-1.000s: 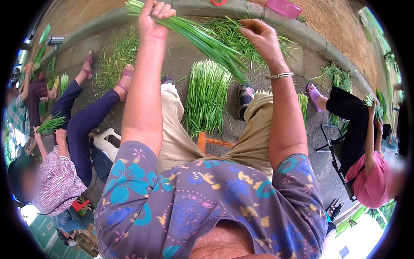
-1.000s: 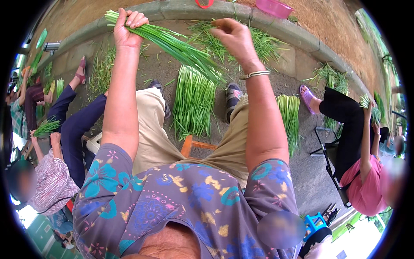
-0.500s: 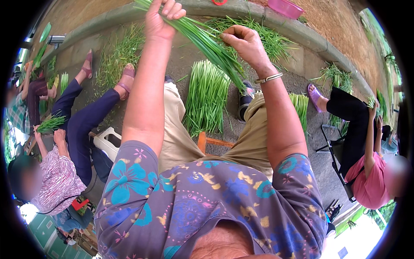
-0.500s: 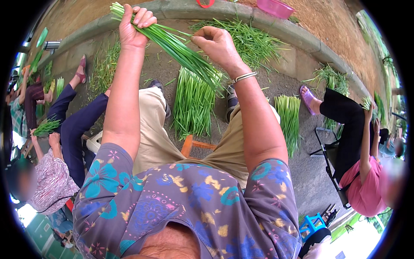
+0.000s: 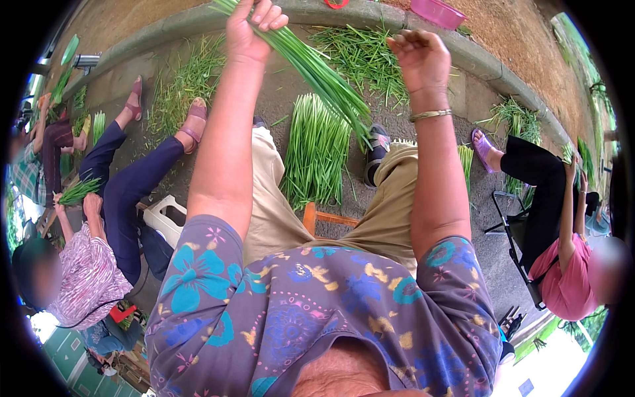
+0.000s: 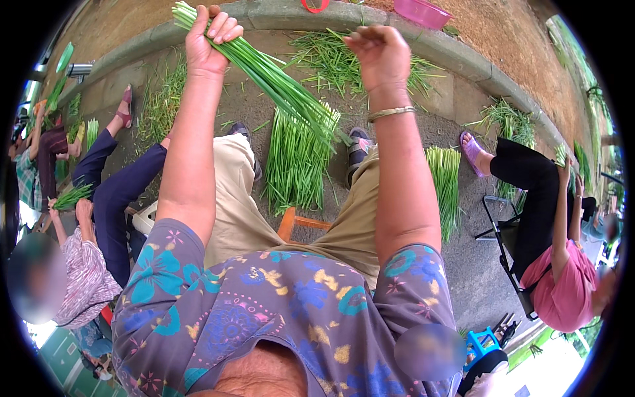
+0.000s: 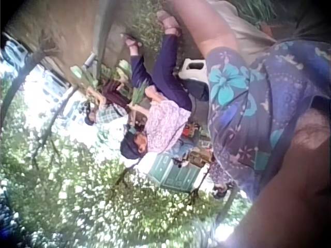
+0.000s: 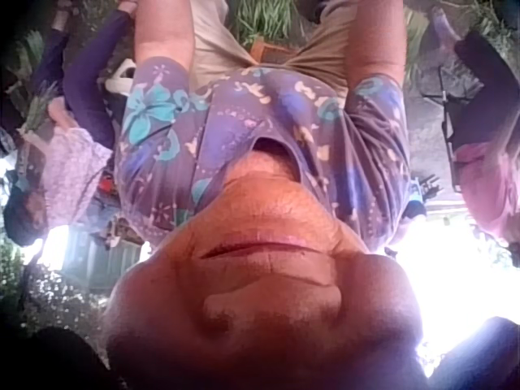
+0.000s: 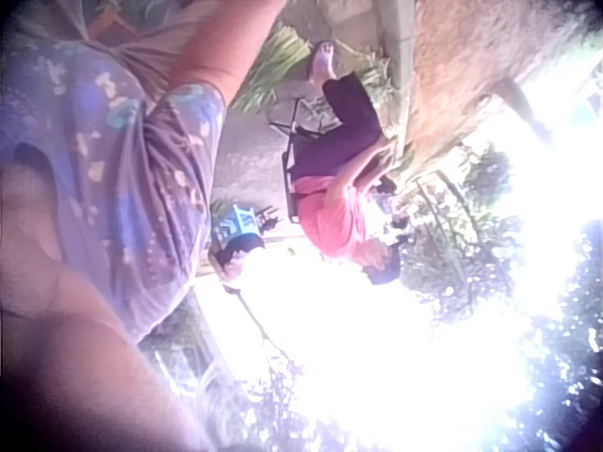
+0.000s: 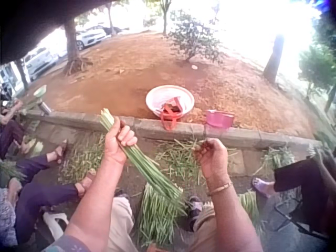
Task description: The person sorts through a bundle of long green stalks by hand, separating them and lining them up on the ground.
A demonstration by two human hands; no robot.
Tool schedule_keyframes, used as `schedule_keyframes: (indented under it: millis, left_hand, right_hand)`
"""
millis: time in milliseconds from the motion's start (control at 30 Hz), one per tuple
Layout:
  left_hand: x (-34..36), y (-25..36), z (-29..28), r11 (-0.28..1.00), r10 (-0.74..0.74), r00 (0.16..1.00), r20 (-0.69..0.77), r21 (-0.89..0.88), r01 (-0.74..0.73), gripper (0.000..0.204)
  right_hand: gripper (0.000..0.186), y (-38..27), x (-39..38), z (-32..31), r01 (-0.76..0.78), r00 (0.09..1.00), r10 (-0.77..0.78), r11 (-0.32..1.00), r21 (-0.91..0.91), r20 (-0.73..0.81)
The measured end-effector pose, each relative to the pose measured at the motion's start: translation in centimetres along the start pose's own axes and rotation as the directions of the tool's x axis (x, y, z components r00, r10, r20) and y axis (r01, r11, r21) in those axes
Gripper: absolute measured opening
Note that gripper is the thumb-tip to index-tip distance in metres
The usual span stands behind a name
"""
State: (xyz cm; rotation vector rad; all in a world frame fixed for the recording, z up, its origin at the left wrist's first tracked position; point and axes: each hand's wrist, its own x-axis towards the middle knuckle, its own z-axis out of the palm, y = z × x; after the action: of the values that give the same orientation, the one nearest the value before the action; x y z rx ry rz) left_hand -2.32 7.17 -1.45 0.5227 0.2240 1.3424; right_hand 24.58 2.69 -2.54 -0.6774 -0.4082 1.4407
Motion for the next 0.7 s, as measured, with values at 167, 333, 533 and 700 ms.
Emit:
schedule_keyframes:
  millis: [167, 333, 533, 700]
  left_hand:
    - [-0.3, -0.2, 0.8, 1.0, 0.005, 1.0, 0.031, -0.003, -0.004, 0.03]
    - [-0.4, -0.6, 1.2, 1.0, 0.0, 0.998, 0.066, -0.025, 0.002, 0.03]
    - [-0.3, -0.9, 0.9, 1.0, 0.0, 0.992, 0.129, -0.024, 0.003, 0.028]
    - [-0.5, -1.2, 1.0, 1.0, -0.026, 0.995, 0.097, 0.019, 0.024, 0.025]
  right_hand:
    - [0.015, -1.5, 0.9, -1.2, 0.251, 0.939, -0.343, 0.607, -0.754, 0.036]
    - [0.02, 0.2, 0.9, -1.7, 0.315, 0.898, -0.361, 0.13, -0.94, 0.251]
    - [0.021, 2.0, -2.5, 2.0, 0.172, 0.946, 0.147, 0.53, -0.83, 0.29]
    - [0.022, 3.3, -3.6, 3.1, 0.191, 0.918, 0.205, 0.52, -0.832, 0.339]
